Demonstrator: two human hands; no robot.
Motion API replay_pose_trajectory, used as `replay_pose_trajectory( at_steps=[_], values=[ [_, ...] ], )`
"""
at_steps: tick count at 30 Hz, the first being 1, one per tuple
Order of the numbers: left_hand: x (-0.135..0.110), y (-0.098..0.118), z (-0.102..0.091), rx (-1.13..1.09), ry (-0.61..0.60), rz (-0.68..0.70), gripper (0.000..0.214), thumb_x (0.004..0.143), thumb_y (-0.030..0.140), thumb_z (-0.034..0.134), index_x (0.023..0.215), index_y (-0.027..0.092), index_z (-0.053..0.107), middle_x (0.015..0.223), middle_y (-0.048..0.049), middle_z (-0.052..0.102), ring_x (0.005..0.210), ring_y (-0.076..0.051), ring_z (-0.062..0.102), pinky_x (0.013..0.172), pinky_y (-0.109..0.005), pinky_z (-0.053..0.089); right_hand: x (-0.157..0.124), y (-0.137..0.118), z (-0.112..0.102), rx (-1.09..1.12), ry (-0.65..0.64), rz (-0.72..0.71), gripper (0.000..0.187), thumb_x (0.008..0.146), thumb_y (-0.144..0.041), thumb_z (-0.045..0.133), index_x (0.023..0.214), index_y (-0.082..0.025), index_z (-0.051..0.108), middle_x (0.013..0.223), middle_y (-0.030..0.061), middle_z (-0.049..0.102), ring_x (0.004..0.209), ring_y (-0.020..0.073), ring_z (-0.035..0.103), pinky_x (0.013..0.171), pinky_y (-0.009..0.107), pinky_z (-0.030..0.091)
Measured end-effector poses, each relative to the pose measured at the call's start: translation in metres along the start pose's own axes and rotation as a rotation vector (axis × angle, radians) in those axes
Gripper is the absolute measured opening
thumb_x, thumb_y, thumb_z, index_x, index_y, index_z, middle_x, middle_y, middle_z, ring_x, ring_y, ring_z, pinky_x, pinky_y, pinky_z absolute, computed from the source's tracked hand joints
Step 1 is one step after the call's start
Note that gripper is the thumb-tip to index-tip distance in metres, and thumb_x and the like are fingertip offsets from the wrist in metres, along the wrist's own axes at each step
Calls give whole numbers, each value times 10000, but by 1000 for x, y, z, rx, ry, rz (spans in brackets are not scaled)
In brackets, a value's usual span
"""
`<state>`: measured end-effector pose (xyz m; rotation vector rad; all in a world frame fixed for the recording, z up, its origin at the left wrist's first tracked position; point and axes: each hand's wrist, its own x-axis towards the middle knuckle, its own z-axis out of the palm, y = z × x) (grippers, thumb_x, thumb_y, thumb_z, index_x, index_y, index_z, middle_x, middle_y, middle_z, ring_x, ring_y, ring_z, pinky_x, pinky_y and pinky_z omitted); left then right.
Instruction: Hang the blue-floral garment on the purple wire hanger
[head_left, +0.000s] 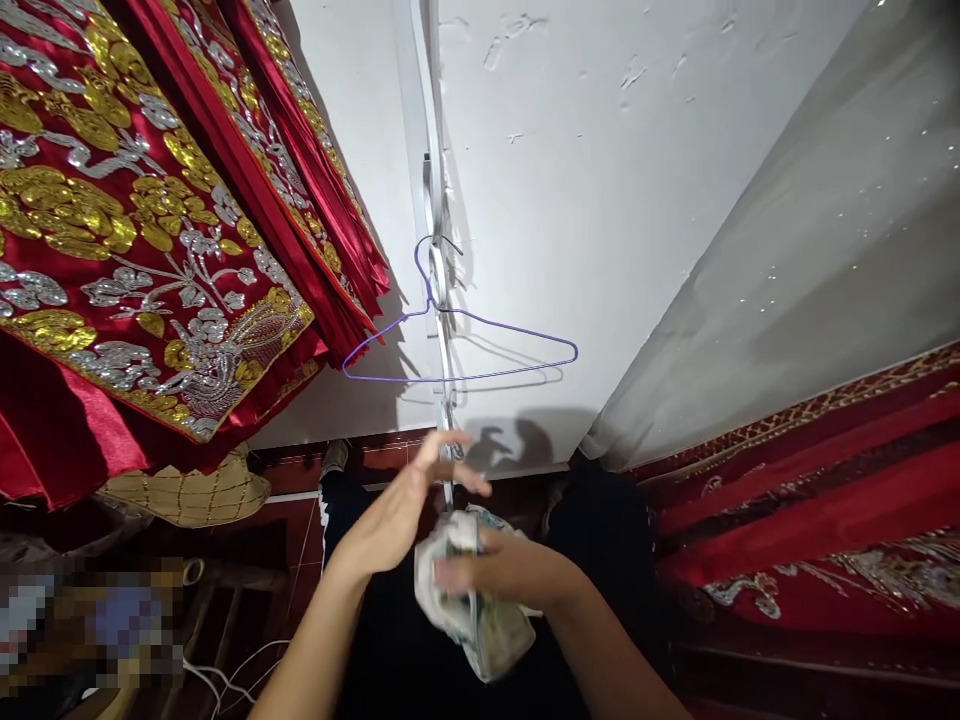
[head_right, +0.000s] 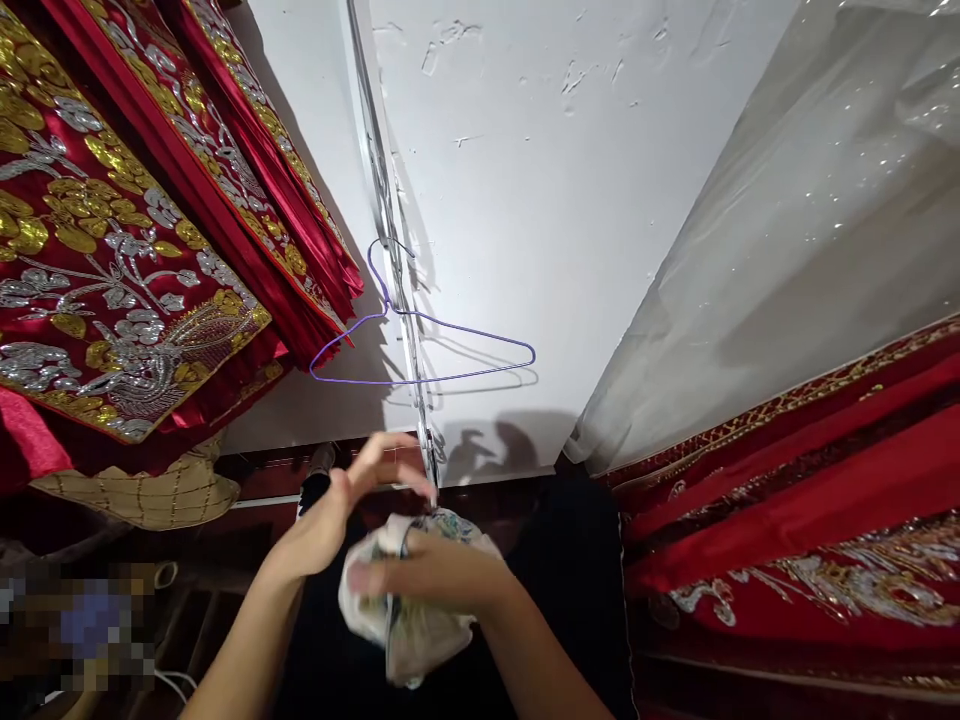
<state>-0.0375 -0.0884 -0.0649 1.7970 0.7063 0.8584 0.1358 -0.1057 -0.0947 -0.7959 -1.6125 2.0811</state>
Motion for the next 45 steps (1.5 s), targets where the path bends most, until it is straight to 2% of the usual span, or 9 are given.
replay_pose_trajectory(
  at_steps=[3, 5, 13, 19, 24, 30, 36, 41, 45],
  values=[
    [-11, -32, 10, 135, -277, -72, 850, 936, 730, 2, 1288, 194, 560, 962, -93, 689, 889, -236, 628, 873, -360, 460, -19, -22, -13, -315, -402, 93, 306, 896, -484, 588, 772, -205, 585, 780, 15, 583, 756, 169, 541, 733, 272, 454],
    [-21, -50, 12, 296, -334, -97, 764, 973, 705, 111, 1086, 184, 658, 896, -82, 682, 830, -223, 620, 876, -353, 455, -30, -36, -27, -478, -382, 87, 297, 913, -443, 560, 737, -204, 549, 736, 5, 565, 696, 152, 518, 689, 256, 438],
    [-32, -66, -54, 884, -165, -247, 290, 974, 425, 522, 990, 207, 712, 965, -88, 720, 945, -268, 649, 901, -381, 415, -45, -87, -74, -691, 204, -94, 262, 894, -337, 573, 695, -166, 586, 633, -12, 513, 565, 105, 436, 520, 232, 317],
    [-18, -44, -74, 1075, 73, -376, 281, 941, 378, 530, 790, 195, 680, 800, -69, 678, 865, -281, 630, 821, -381, 414, 30, -67, -100, -630, 977, -336, 310, 842, -297, 529, 1111, -229, 668, 668, -13, 572, 533, 139, 416, 566, 273, 358],
    [-15, -18, -69, 1037, 58, -396, 477, 991, 468, 415, 675, 201, 651, 656, -44, 634, 774, -248, 633, 819, -378, 443, 78, -28, -130, -666, 872, -336, 238, 874, -321, 429, 947, -219, 632, 659, -8, 546, 606, 159, 456, 603, 268, 344],
    [-28, -29, -88, 1291, 146, -624, 348, 970, 440, 465, 1029, 212, 720, 989, -155, 737, 1146, -381, 578, 1010, -732, 302, 44, -29, -136, -788, 897, -280, 204, 756, -259, 501, 613, -210, 365, 571, -39, 320, 578, 122, 302, 545, 268, 229],
    [-2, -20, -102, 1198, 415, -165, 176, 926, 342, 539, 841, 201, 602, 1412, -127, 578, 1329, -402, 394, 1058, -649, 360, 19, -37, -128, -805, 824, -280, 207, 767, -234, 470, 607, -212, 341, 574, -45, 317, 560, 112, 296, 537, 267, 227],
    [30, -13, -94, 784, 499, 86, 253, 924, 253, 543, 1174, 216, 544, 1374, -98, 595, 1233, -268, 567, 1044, -425, 453, 16, -33, -111, -802, 638, -387, 173, 820, -217, 455, 648, -195, 470, 608, -32, 458, 588, 119, 409, 590, 253, 312],
    [44, -20, -95, 744, 567, 135, 309, 983, 225, 448, 1270, 199, 561, 1131, -79, 691, 1057, -217, 652, 949, -344, 487, 5, -34, -105, -823, 668, -385, 336, 782, -148, 487, 1051, -206, 680, 904, 28, 668, 805, 184, 589, 755, 293, 435]
  ],
)
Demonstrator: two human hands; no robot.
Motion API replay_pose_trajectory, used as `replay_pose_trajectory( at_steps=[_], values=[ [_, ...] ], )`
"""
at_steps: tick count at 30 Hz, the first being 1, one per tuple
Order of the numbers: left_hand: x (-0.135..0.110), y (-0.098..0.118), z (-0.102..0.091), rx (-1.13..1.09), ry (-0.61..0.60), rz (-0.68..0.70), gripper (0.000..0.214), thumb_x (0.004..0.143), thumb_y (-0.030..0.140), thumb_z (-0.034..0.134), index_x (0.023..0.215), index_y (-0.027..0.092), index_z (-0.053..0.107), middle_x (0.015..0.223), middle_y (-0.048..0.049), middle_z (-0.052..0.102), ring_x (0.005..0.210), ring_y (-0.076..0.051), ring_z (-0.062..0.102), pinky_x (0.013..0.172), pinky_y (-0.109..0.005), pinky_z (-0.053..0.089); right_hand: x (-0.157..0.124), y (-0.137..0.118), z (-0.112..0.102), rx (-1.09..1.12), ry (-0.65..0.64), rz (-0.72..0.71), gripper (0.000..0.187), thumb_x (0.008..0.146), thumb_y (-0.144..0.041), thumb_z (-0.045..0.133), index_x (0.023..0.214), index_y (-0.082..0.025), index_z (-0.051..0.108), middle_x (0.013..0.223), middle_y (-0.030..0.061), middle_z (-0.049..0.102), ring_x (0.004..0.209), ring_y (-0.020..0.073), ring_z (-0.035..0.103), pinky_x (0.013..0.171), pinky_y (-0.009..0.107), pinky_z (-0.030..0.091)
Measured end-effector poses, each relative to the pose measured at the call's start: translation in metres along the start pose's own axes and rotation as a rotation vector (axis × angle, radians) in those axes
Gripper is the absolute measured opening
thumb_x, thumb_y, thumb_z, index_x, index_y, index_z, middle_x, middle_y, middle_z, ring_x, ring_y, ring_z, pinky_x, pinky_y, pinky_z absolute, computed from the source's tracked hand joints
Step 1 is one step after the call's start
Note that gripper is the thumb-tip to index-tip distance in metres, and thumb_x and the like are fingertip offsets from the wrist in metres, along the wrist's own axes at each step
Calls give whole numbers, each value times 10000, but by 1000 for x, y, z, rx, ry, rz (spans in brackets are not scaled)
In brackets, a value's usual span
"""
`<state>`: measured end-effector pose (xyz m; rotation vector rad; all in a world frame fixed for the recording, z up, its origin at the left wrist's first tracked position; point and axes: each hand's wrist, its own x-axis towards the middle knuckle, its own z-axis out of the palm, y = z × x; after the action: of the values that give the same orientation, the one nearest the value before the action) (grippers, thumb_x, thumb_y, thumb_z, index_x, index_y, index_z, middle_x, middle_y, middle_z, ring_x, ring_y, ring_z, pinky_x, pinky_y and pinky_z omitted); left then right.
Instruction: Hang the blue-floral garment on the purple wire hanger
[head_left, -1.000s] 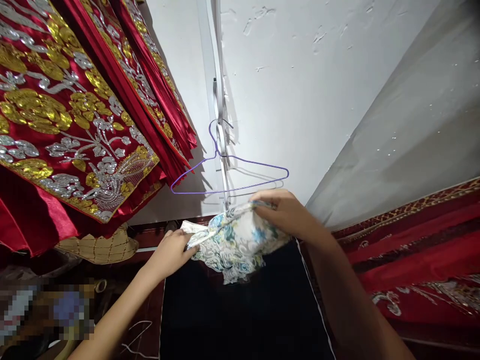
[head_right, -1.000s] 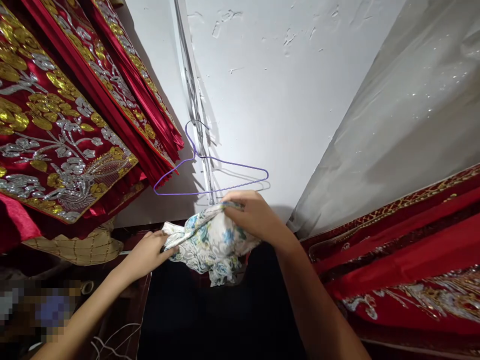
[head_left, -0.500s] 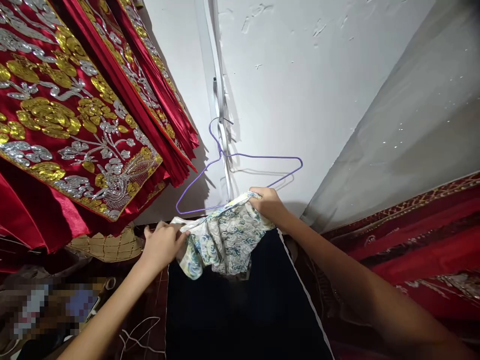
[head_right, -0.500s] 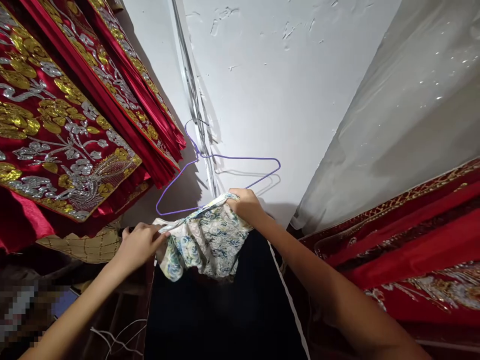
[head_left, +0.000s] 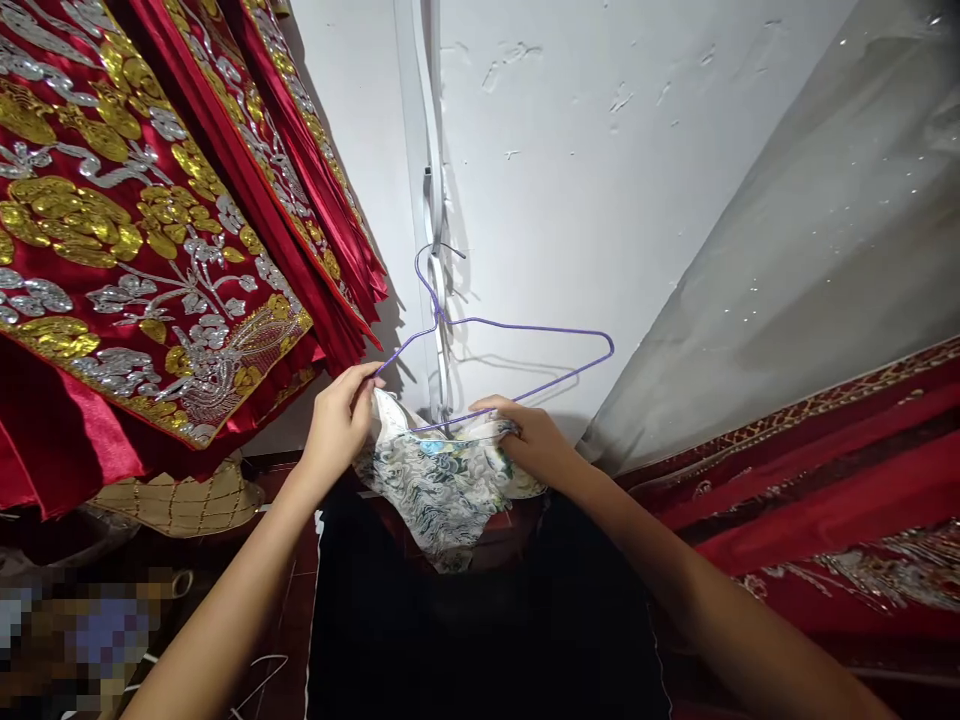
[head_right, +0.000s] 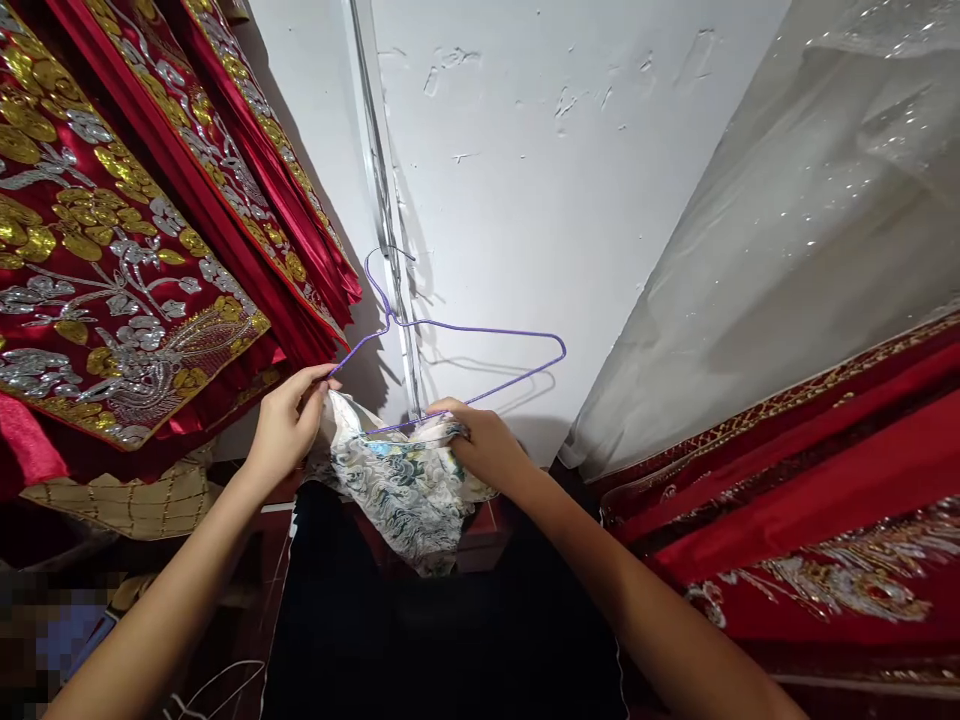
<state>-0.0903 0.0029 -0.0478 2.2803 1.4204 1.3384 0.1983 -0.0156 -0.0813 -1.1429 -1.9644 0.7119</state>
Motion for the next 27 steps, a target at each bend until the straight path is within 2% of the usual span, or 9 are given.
replay_pose_trajectory(
  at_steps=[2, 4, 6, 8, 13, 17, 21, 24, 27],
  values=[
    [3, -4, 0, 56, 2, 41, 255, 1001, 226, 421, 1152, 182, 622, 1055, -80, 686, 994, -210, 652, 917, -329, 487, -4, 1, -12, -24, 145, 71, 593, 759, -140, 522, 1340, -239, 585, 942, 31, 680, 777, 188, 612, 734, 303, 458],
    [4, -5, -3, 117, -1, 77, 238, 1003, 222, 420, 1109, 174, 628, 1051, -87, 661, 988, -213, 638, 914, -328, 479, -7, 6, -30, 3, 350, 141, 834, 734, -155, 567, 1535, -256, 357, 910, 17, 668, 677, 170, 601, 631, 283, 452],
    [5, -5, -6, 158, -23, 91, 235, 1004, 214, 414, 1111, 176, 620, 1060, -88, 636, 994, -216, 626, 916, -329, 476, -5, 12, -50, 33, 509, 162, 999, 697, -168, 618, 1598, -245, 192, 905, 20, 663, 639, 164, 596, 568, 268, 438],
    [5, -3, -7, 179, -47, 93, 240, 1002, 209, 408, 1122, 183, 614, 1071, -91, 610, 1003, -218, 615, 921, -334, 479, -1, 18, -70, 9, 551, 174, 1018, 665, -166, 651, 1592, -222, 235, 895, 33, 673, 652, 172, 601, 562, 272, 441],
    [7, -2, -9, 242, 22, 68, 239, 997, 250, 434, 1099, 186, 641, 1157, -123, 535, 1119, -247, 563, 986, -367, 465, 8, 24, -92, -58, 542, 209, 632, 629, -160, 715, 1258, -166, 656, 773, 25, 676, 702, 189, 613, 618, 288, 466],
    [7, -9, -17, 182, 54, -42, 238, 999, 339, 474, 1124, 205, 626, 1125, -92, 611, 1083, -240, 598, 974, -372, 462, 1, 14, -88, 82, 540, 188, 279, 630, -214, 789, 897, -149, 744, 785, 68, 706, 670, 172, 607, 584, 280, 463],
    [6, -15, -23, 32, 116, -188, 338, 971, 428, 542, 1227, 210, 573, 1101, -71, 687, 977, -226, 659, 867, -343, 504, -4, 5, -103, 220, 321, 252, 322, 570, -321, 893, 779, -127, 744, 730, 100, 714, 660, 184, 629, 575, 288, 460],
    [9, -10, -24, 2, 138, -195, 344, 981, 452, 523, 1182, 196, 632, 1099, -76, 712, 981, -233, 676, 880, -348, 515, -1, 1, -119, 388, 152, 306, 325, 562, -347, 876, 749, -121, 737, 650, 77, 679, 565, 161, 597, 521, 282, 413],
    [15, 2, -20, -21, 148, -110, 365, 995, 426, 503, 1241, 203, 656, 1232, -86, 694, 1141, -249, 643, 1008, -376, 481, 9, -3, -115, 570, 165, 345, 322, 569, -408, 821, 687, -143, 683, 592, 40, 625, 513, 153, 570, 506, 289, 415]
  ],
)
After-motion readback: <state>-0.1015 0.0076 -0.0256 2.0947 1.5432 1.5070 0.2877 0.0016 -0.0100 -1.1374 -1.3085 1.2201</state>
